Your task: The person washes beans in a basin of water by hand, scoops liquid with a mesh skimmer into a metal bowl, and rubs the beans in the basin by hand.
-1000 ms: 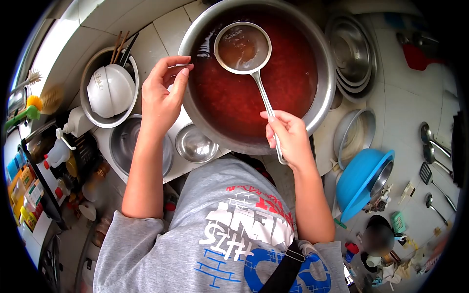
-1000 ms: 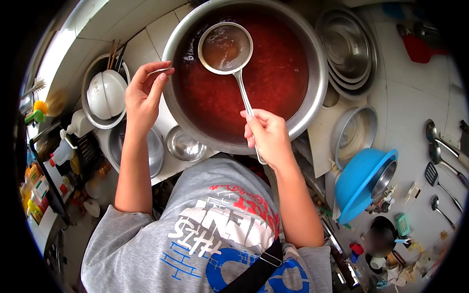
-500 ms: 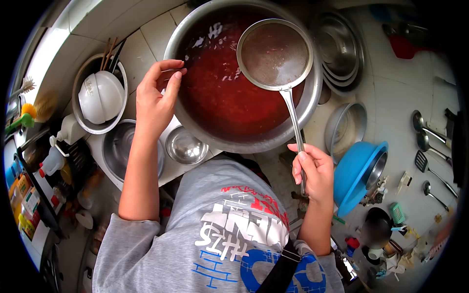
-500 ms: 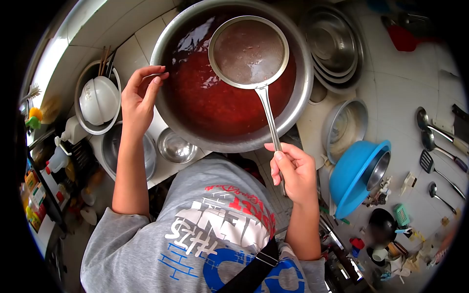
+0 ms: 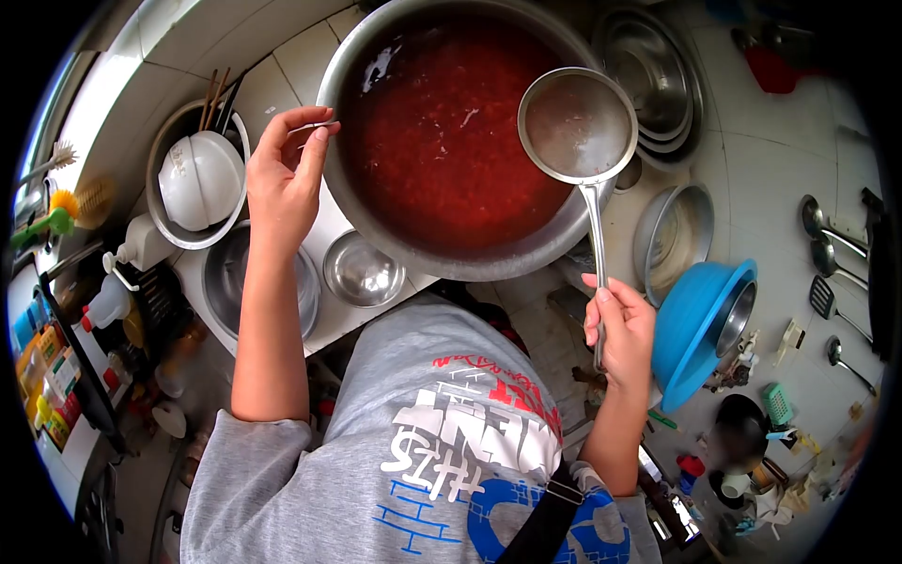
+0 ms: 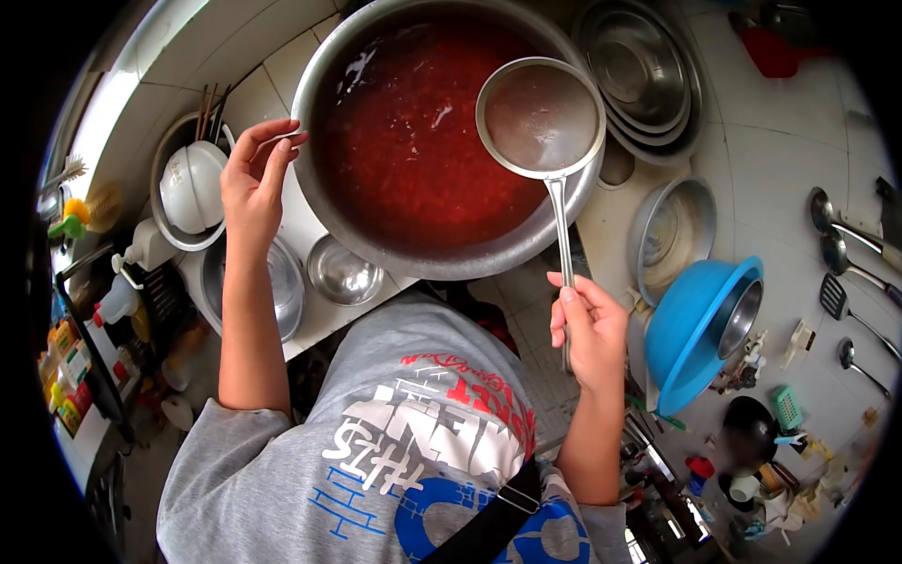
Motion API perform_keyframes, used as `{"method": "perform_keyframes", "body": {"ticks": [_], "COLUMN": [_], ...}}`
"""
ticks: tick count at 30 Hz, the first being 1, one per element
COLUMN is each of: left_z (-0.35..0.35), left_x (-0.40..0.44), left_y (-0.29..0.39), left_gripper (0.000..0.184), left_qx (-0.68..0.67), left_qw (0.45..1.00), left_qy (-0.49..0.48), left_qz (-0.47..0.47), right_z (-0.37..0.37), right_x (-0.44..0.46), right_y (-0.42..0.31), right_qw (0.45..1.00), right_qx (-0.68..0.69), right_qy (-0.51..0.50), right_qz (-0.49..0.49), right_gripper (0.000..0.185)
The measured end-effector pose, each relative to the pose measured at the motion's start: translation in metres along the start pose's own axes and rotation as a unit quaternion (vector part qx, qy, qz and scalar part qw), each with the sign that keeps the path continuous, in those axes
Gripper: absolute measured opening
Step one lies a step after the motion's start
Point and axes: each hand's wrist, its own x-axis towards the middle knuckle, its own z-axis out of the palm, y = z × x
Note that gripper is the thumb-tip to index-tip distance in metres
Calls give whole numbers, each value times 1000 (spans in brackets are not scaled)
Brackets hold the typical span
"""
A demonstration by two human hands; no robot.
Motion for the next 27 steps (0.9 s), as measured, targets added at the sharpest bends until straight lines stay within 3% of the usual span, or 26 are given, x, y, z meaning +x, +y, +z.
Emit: {"method": "perform_keyframes", "body": {"ticks": [7, 11, 17, 27], "left_z": [2, 0, -5, -4], "left_x": [-11, -15, -19, -19], "left_y": [6, 6, 8, 6], "left_gripper": [22, 22, 21, 22], "left_qx": [4, 8, 19, 19], "left_qw": [1000, 1000, 1000, 1000], "left_qy": [-7, -7, 1, -1], "left_qz": [-5, -6, -11, -13], "right_z": [28, 50, 41, 7], "right_x": [19, 20, 7, -10], "right_y": [45, 51, 31, 9], "right_qw": [986, 976, 983, 995], "right_qx": [-165, -208, -3, 9], "right_qy": [28, -16, -153, -89], "right_qz": [-23, -58, 97, 40], "right_gripper": [23, 22, 24, 26]}}
